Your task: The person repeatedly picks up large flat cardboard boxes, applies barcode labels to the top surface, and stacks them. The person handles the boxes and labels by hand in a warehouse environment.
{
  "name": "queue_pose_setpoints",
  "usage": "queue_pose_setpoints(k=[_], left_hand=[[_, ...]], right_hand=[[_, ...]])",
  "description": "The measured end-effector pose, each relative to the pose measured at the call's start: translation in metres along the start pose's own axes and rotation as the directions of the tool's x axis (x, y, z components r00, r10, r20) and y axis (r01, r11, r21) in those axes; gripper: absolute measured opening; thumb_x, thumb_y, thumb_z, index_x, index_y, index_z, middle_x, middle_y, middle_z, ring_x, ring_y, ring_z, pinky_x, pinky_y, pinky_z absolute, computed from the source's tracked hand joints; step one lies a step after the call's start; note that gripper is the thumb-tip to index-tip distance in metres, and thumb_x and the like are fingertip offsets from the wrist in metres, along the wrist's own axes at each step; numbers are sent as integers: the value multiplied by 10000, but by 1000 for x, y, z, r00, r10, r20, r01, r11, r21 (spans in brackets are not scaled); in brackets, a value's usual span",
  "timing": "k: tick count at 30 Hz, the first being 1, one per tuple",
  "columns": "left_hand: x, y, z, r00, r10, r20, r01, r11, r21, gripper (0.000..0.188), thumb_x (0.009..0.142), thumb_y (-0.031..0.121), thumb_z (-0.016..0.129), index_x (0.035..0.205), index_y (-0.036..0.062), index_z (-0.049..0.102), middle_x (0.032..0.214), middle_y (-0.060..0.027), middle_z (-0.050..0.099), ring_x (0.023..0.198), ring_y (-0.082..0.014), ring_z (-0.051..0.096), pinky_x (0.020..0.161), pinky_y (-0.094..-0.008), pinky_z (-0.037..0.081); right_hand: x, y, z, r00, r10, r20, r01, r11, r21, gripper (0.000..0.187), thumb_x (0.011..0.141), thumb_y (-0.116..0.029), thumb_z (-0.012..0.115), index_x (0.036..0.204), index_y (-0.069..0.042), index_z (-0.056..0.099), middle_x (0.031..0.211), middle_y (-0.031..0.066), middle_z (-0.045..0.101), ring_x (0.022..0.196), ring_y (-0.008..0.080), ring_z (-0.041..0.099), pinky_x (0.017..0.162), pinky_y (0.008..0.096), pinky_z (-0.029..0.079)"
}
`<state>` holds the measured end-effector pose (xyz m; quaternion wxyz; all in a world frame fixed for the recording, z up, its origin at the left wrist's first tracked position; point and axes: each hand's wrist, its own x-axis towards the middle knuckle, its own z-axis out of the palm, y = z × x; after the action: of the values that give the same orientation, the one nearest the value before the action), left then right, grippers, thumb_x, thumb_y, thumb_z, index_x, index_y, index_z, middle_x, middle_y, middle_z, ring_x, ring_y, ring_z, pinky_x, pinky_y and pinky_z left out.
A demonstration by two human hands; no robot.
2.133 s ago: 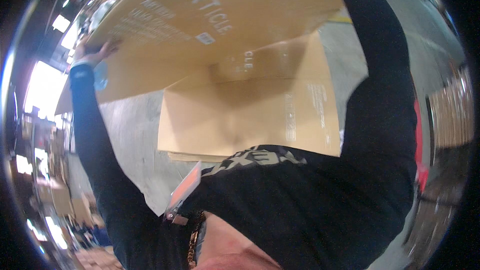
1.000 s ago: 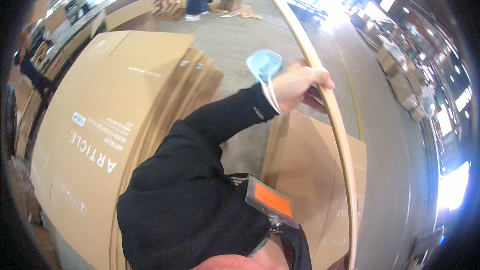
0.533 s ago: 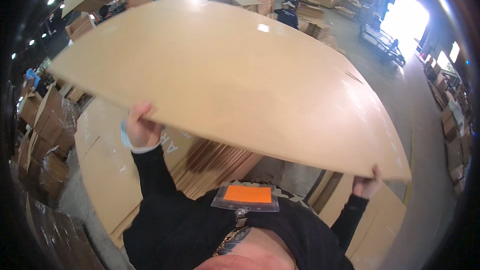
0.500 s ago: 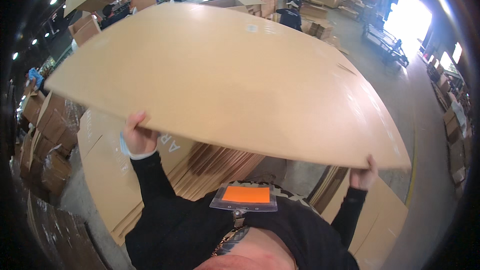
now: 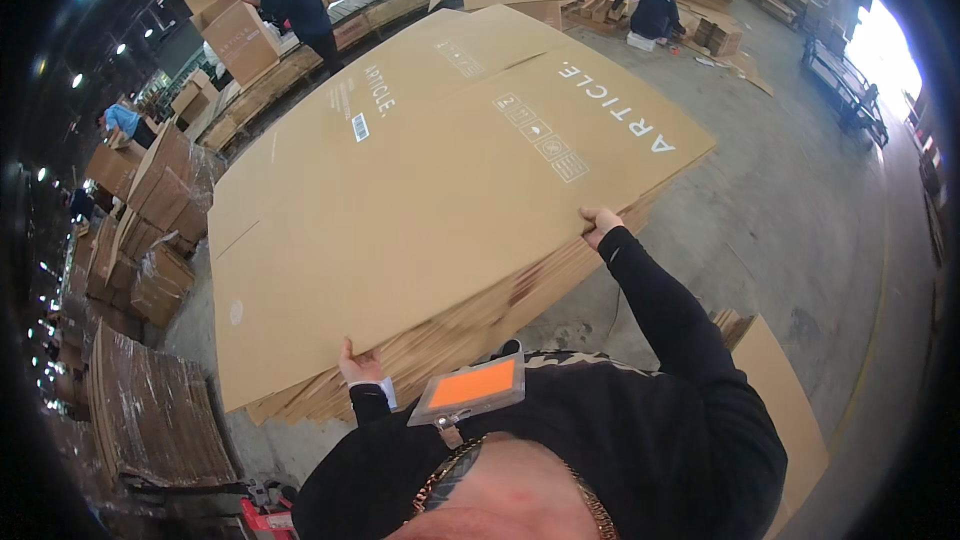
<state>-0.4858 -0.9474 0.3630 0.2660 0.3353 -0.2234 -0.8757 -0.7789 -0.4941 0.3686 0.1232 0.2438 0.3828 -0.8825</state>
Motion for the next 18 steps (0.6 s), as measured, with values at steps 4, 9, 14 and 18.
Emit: queue_pose_setpoints(k=[4,9,14,18], left_hand=[[12,-8,4,994,-81,74,69,987,146,231,902,276,646,1100,159,626,1005,-50,707,832,-221,695,686,-407,588],[56,11,43,997,38,-69,-30,993,116,184,885,299,674,1008,164,649,914,-34,718,719,-196,691,576,-328,552],[99,29,86,984,-11,-177,43,983,177,188,852,304,736,944,163,654,845,-16,692,723,-162,644,583,-323,549],[99,48,77,970,-47,-239,91,981,173,190,888,339,697,963,169,659,963,-32,689,735,-199,650,583,-342,584]], right_hand=[[31,-16,2,1000,28,-9,-28,997,-69,354,907,10,595,1247,-23,504,1200,150,605,1105,321,600,940,536,509],[64,-20,68,990,28,135,4,972,-236,286,941,-65,575,1218,-25,515,1134,155,631,978,308,658,841,492,568],[102,-29,118,988,11,156,50,922,-385,303,929,-74,583,1211,-4,496,1057,165,645,893,322,682,755,455,607],[110,15,120,997,5,82,25,934,-355,335,913,-47,581,1232,-2,488,1046,177,645,894,346,683,709,483,615]])
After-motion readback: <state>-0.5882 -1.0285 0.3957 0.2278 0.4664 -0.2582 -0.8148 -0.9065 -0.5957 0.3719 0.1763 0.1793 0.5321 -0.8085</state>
